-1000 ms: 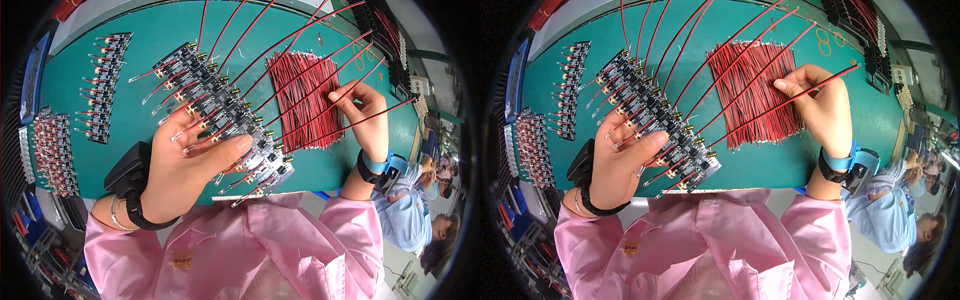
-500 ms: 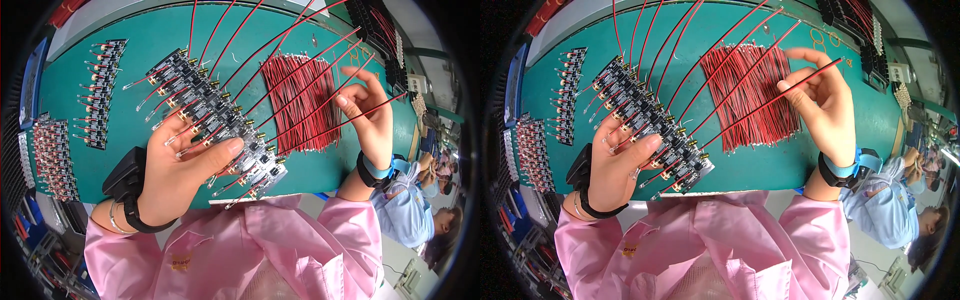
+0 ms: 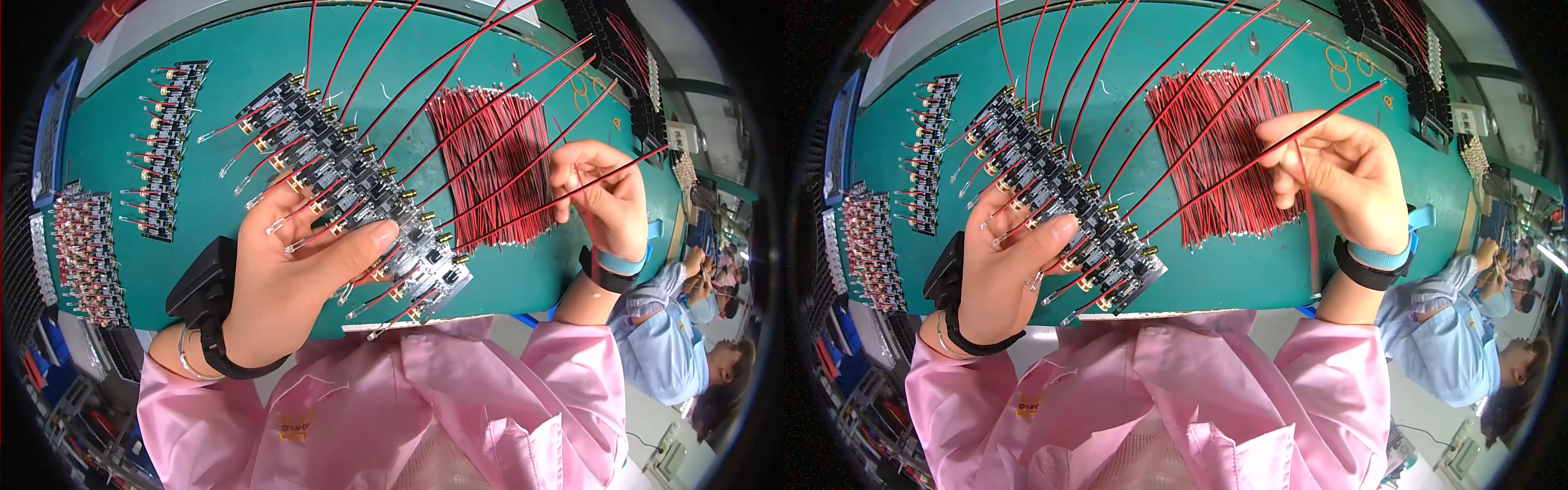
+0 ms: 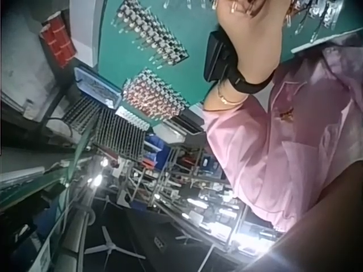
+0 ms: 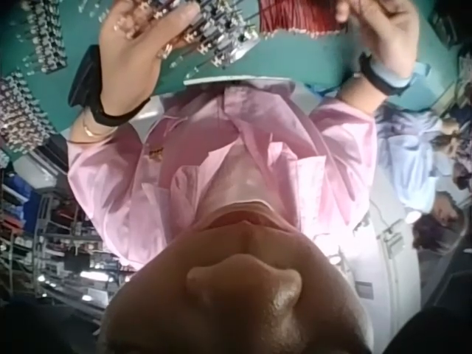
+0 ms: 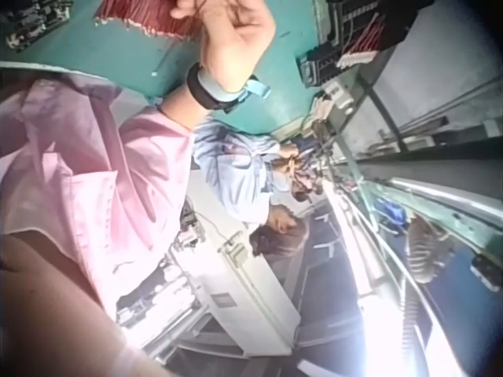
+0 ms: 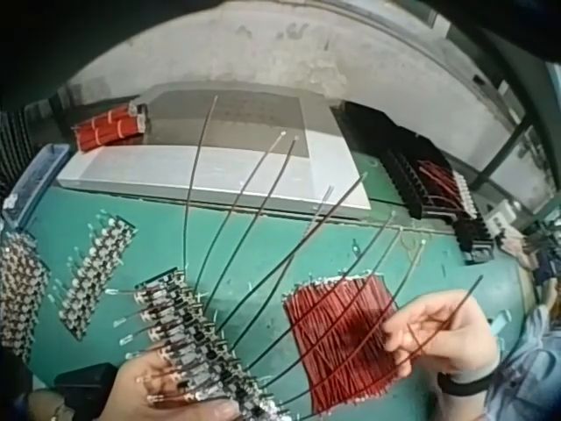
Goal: The person picks up red and black wires from a pile and inserts them into connectors on a circuit board strip. After filling the connectors, the person sets the strip aside and picks up a new circuit board strip to repeat the process.
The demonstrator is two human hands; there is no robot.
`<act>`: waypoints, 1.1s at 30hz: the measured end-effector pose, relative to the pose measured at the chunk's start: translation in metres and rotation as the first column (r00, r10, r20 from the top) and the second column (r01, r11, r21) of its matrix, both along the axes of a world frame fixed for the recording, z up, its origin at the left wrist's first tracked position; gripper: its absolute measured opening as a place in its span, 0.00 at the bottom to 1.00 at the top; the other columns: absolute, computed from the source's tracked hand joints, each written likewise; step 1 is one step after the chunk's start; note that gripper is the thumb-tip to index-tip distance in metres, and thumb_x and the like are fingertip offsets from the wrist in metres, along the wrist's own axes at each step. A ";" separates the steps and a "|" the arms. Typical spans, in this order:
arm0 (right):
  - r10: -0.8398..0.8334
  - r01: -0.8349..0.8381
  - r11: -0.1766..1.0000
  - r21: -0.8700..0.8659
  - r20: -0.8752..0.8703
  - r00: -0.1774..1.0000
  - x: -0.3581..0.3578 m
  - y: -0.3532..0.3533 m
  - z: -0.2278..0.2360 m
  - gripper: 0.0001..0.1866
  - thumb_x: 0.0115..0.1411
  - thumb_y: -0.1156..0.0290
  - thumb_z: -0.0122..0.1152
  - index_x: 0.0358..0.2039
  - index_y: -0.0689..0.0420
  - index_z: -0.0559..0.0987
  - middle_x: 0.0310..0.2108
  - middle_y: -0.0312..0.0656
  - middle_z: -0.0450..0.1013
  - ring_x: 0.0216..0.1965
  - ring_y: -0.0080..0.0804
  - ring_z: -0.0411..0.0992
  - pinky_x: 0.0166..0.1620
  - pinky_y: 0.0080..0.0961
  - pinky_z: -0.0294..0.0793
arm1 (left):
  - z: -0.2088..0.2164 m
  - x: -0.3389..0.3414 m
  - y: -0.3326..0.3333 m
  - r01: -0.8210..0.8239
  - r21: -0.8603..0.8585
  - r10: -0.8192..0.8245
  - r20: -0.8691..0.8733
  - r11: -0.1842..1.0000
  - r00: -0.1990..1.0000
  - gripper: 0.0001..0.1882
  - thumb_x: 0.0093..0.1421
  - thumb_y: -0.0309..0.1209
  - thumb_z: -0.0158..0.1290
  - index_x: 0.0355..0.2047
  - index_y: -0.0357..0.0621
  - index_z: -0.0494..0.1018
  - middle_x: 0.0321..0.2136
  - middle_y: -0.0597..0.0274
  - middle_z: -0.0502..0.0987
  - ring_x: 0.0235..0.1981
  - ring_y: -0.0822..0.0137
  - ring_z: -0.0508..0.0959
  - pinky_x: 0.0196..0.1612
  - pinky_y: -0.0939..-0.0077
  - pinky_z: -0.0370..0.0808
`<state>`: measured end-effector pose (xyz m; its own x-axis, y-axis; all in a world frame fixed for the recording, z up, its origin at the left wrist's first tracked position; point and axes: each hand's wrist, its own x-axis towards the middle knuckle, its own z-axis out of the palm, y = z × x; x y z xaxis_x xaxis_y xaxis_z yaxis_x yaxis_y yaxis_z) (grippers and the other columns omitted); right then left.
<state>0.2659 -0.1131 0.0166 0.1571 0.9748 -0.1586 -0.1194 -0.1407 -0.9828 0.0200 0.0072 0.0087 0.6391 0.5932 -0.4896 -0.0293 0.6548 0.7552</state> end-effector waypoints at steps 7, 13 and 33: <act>-0.188 0.178 0.970 -0.166 -0.045 0.981 0.007 0.013 -0.010 0.13 0.56 0.72 0.48 0.38 0.68 0.70 0.24 0.38 0.70 0.22 0.18 0.67 0.26 0.12 0.67 | 0.000 0.001 0.000 -0.005 -0.016 0.005 0.021 1.000 1.000 0.17 0.47 0.19 0.54 0.37 0.36 0.64 0.32 0.59 0.72 0.30 0.71 0.74 0.29 0.81 0.74; -0.282 0.396 0.916 -0.062 0.605 0.745 -0.001 0.019 -0.026 0.10 0.55 0.70 0.52 0.30 0.65 0.73 0.22 0.36 0.69 0.21 0.15 0.64 0.24 0.09 0.62 | 0.002 0.001 -0.001 0.000 -0.013 0.001 0.004 1.000 1.000 0.16 0.46 0.19 0.54 0.37 0.36 0.64 0.31 0.59 0.73 0.29 0.71 0.75 0.28 0.81 0.74; -0.128 0.111 0.991 0.080 0.268 0.955 -0.066 0.004 -0.004 0.04 0.44 0.85 0.58 0.22 0.66 0.72 0.20 0.36 0.67 0.18 0.15 0.59 0.21 0.12 0.56 | 0.000 0.004 -0.001 -0.059 0.016 0.059 0.028 0.998 0.998 0.17 0.47 0.19 0.54 0.38 0.35 0.64 0.32 0.58 0.73 0.31 0.71 0.75 0.29 0.82 0.74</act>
<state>0.2000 -0.1090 0.0128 0.3015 0.9529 -0.0321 0.1412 -0.0779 -0.9869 0.0244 0.0066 0.0085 0.6156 0.6386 -0.4618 -0.0885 0.6382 0.7648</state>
